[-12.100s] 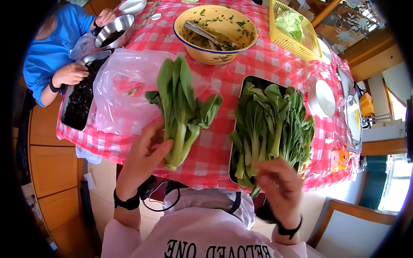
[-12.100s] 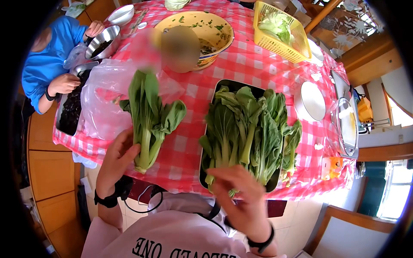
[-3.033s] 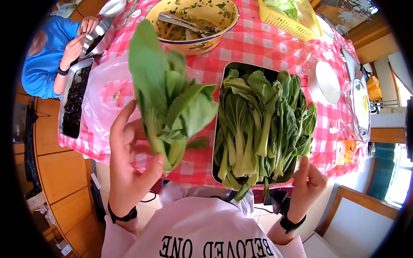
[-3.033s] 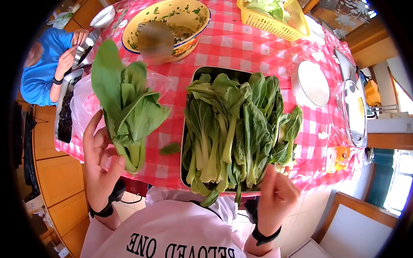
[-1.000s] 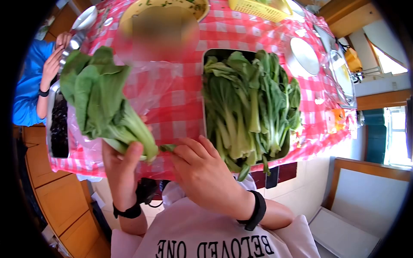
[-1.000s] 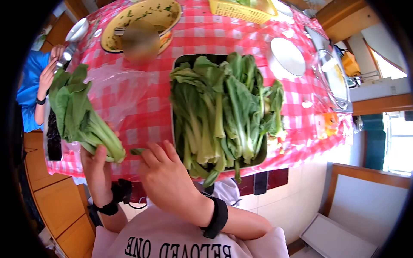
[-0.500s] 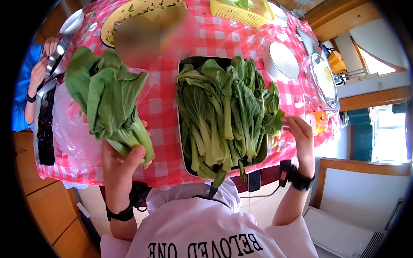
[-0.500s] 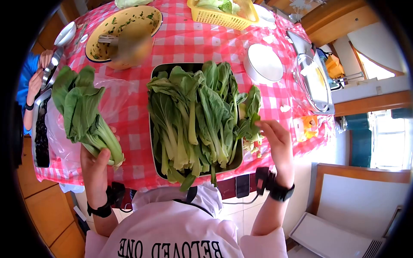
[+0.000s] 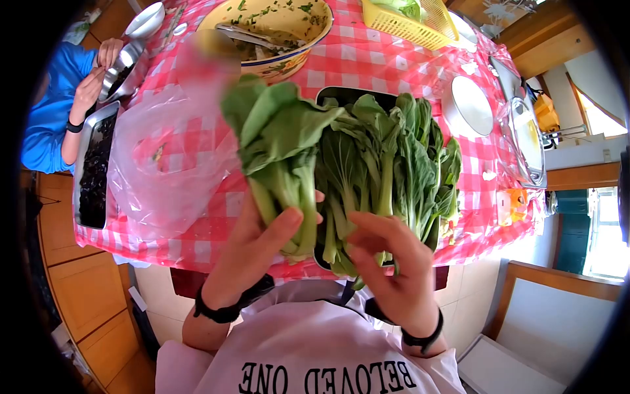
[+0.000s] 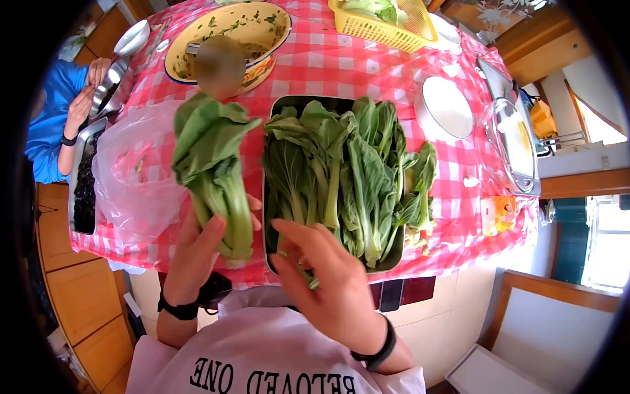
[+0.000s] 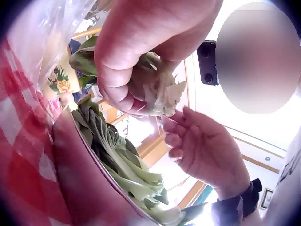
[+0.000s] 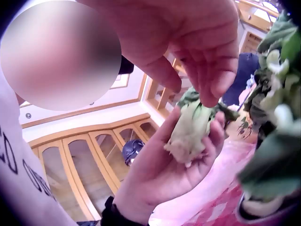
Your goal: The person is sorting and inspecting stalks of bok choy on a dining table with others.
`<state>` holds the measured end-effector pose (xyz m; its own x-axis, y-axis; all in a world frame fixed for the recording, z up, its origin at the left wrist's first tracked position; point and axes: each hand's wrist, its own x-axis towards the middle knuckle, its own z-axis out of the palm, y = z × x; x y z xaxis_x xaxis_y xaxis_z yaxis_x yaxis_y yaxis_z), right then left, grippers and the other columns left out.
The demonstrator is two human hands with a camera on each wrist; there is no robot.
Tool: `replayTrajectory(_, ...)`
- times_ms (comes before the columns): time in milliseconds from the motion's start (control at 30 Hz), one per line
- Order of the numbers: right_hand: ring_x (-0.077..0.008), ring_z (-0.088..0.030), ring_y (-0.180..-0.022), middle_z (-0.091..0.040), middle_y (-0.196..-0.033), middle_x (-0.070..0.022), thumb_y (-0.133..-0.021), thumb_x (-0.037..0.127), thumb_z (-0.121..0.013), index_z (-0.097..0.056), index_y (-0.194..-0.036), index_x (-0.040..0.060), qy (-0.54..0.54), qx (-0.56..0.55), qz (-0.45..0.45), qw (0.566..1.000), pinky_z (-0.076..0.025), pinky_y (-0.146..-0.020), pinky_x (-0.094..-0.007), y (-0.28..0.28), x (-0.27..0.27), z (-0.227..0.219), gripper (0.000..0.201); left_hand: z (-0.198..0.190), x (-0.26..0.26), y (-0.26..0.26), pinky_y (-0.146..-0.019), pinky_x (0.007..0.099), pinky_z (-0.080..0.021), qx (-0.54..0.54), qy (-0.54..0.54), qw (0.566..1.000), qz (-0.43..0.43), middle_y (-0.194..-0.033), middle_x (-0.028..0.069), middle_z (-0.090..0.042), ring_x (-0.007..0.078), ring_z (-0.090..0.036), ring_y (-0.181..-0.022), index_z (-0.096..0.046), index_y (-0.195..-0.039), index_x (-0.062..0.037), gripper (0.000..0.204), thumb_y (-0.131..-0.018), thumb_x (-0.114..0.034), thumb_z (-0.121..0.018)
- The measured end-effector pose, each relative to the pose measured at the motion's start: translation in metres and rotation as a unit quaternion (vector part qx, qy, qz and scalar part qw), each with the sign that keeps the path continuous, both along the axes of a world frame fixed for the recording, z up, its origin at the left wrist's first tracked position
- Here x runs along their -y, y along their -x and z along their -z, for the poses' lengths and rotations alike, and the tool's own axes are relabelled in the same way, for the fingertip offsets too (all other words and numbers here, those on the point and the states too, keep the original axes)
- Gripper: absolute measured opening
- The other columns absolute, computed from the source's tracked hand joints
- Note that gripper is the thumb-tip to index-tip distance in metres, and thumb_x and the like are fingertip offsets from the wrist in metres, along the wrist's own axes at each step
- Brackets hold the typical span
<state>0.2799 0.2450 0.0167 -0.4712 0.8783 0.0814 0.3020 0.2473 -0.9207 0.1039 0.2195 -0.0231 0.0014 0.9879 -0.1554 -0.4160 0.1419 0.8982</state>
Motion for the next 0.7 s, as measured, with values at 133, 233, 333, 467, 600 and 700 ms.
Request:
replayTrajectory(133,-0.0190,-0.052,-0.066,-0.049,-0.079,-0.0096,-0.073,0.001,-0.061,-0.047,-0.108,-0.0012,0.005,-0.008,-0.007,1.000,-0.043,-0.055,-0.0269,0.024,0.001,0.012,0.039,-0.001,0.002,-0.010,-0.082,0.0323,-0.043,-0.020,0.048,0.999,-0.016,-0.113,0.0104,-0.047,0.0179,-0.051,-0.098,-0.027,-0.125,-0.0027,0.043,-0.091,-0.027,-0.038)
replayTrajectory(233,-0.0186,-0.051,-0.068,-0.049,-0.081,-0.0091,-0.072,0.002,-0.062,-0.047,-0.100,-0.0004,0.091,-0.044,0.026,0.995,-0.041,-0.056,-0.0260,0.028,-0.001,0.017,0.031,-0.001,0.003,-0.014,-0.085,0.0317,-0.040,-0.088,0.009,0.996,-0.016,-0.115,0.0088,-0.045,0.0166,-0.048,-0.102,-0.026,-0.126,-0.0029,0.042,-0.092,-0.024,-0.038)
replayTrajectory(333,-0.0146,-0.049,-0.066,-0.048,-0.079,-0.0066,-0.073,0.001,-0.061,-0.046,-0.092,0.0010,0.052,-0.035,0.032,0.997,-0.040,-0.056,-0.0229,0.026,-0.003,0.023,0.025,-0.002,0.002,-0.011,-0.086,0.0282,-0.038,-0.071,0.007,0.997,0.022,-0.118,0.0076,-0.040,0.0135,-0.043,-0.104,-0.018,-0.129,-0.0025,0.051,-0.089,-0.019,-0.045)
replayTrajectory(467,-0.0108,-0.048,-0.067,-0.048,-0.080,-0.0023,-0.075,-0.001,-0.058,-0.045,-0.088,0.0017,0.251,-0.226,0.054,0.940,-0.039,-0.058,-0.0230,0.028,0.000,0.026,0.018,-0.003,0.000,-0.011,-0.083,0.0251,-0.039,-0.089,0.000,0.996,0.020,-0.114,0.0068,-0.040,0.0114,-0.042,-0.101,-0.019,-0.128,-0.0024,0.053,-0.087,-0.017,-0.050)
replayTrajectory(600,-0.0090,-0.049,-0.082,-0.051,-0.087,-0.0059,-0.074,-0.009,-0.055,-0.042,-0.094,0.0018,0.196,-0.181,-0.027,0.963,-0.040,-0.070,-0.0222,0.022,-0.002,0.029,0.026,0.007,-0.004,-0.011,-0.079,0.0233,-0.040,-0.019,0.070,0.997,-0.023,-0.109,0.0055,-0.044,0.0102,-0.044,-0.097,-0.026,-0.123,-0.0026,0.046,-0.087,-0.020,-0.050)
replayTrajectory(700,-0.0097,-0.049,-0.080,-0.051,-0.086,-0.0054,-0.072,-0.010,-0.056,-0.043,-0.097,0.0016,0.189,-0.174,-0.040,0.966,-0.040,-0.068,-0.0215,0.025,-0.005,0.027,0.030,0.006,-0.004,-0.014,-0.075,0.0222,-0.041,0.013,0.043,0.997,-0.060,-0.106,0.0049,-0.045,0.0090,-0.045,-0.092,-0.027,-0.122,-0.0029,0.044,-0.088,-0.021,-0.049)
